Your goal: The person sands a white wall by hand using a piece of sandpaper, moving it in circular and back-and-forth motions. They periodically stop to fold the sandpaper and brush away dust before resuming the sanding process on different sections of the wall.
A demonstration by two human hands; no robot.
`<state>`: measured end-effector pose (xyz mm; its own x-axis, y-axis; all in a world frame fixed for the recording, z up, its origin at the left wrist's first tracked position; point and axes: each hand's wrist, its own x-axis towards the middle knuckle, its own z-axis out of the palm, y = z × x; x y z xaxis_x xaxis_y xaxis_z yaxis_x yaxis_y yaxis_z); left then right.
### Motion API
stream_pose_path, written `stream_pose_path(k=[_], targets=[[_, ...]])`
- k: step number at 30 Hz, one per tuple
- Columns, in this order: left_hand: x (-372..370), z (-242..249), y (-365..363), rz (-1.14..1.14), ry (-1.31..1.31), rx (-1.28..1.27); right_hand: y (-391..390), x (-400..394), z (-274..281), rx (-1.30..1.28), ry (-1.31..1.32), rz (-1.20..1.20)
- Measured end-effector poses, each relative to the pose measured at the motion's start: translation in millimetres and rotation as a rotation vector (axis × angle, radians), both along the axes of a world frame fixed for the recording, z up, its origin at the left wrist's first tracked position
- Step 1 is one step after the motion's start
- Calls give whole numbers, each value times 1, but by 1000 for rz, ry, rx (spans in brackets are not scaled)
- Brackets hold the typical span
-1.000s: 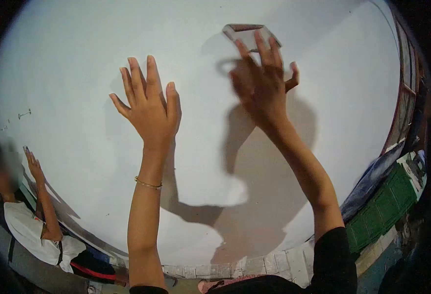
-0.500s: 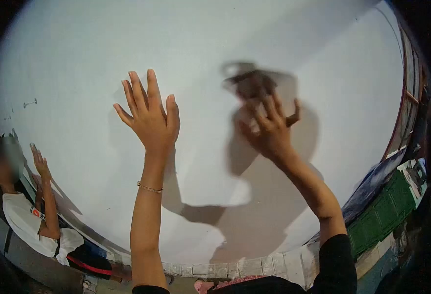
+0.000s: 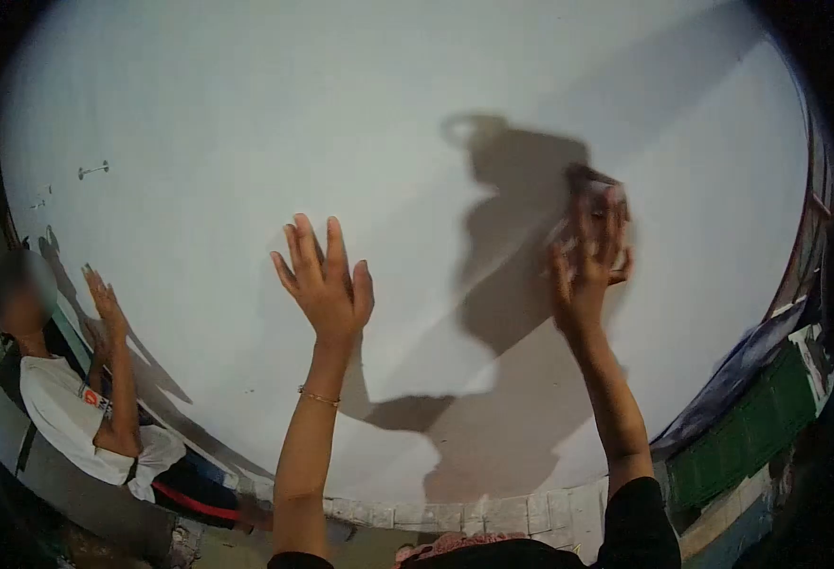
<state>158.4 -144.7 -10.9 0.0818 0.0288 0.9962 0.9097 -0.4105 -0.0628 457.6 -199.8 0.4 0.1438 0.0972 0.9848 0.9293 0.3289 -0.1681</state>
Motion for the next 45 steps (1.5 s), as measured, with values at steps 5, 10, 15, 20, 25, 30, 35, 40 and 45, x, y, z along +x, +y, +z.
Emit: stream_pose_path(k=[5, 10, 15, 20, 25, 30, 35, 40, 45], targets=[[-37, 3, 4, -10, 144, 25, 6, -84, -11, -90, -389, -83], [-83, 6, 9, -10, 100, 20, 21, -114, 26, 45, -57, 27], [-98, 1, 15, 32, 107, 18, 16, -156, 6, 3, -530, -47], [-104, -5, 16, 35, 113, -8, 32, -151, 39, 128, -113, -166], [-107, -5, 17, 33, 100, -15, 19, -199, 13, -141, -577, -72], [-118, -19, 23, 2, 61, 26, 44, -174, -3, 144, -90, -29], [-127, -32, 28, 22, 13, 19, 26, -210, -88, -161, -481, -54], [-134, -44, 30, 34, -19, 7, 26, -203, -113, -143, 153, 38], [-142, -47, 29, 37, -16, -8, 13, -233, -161, -445, -260, -85]])
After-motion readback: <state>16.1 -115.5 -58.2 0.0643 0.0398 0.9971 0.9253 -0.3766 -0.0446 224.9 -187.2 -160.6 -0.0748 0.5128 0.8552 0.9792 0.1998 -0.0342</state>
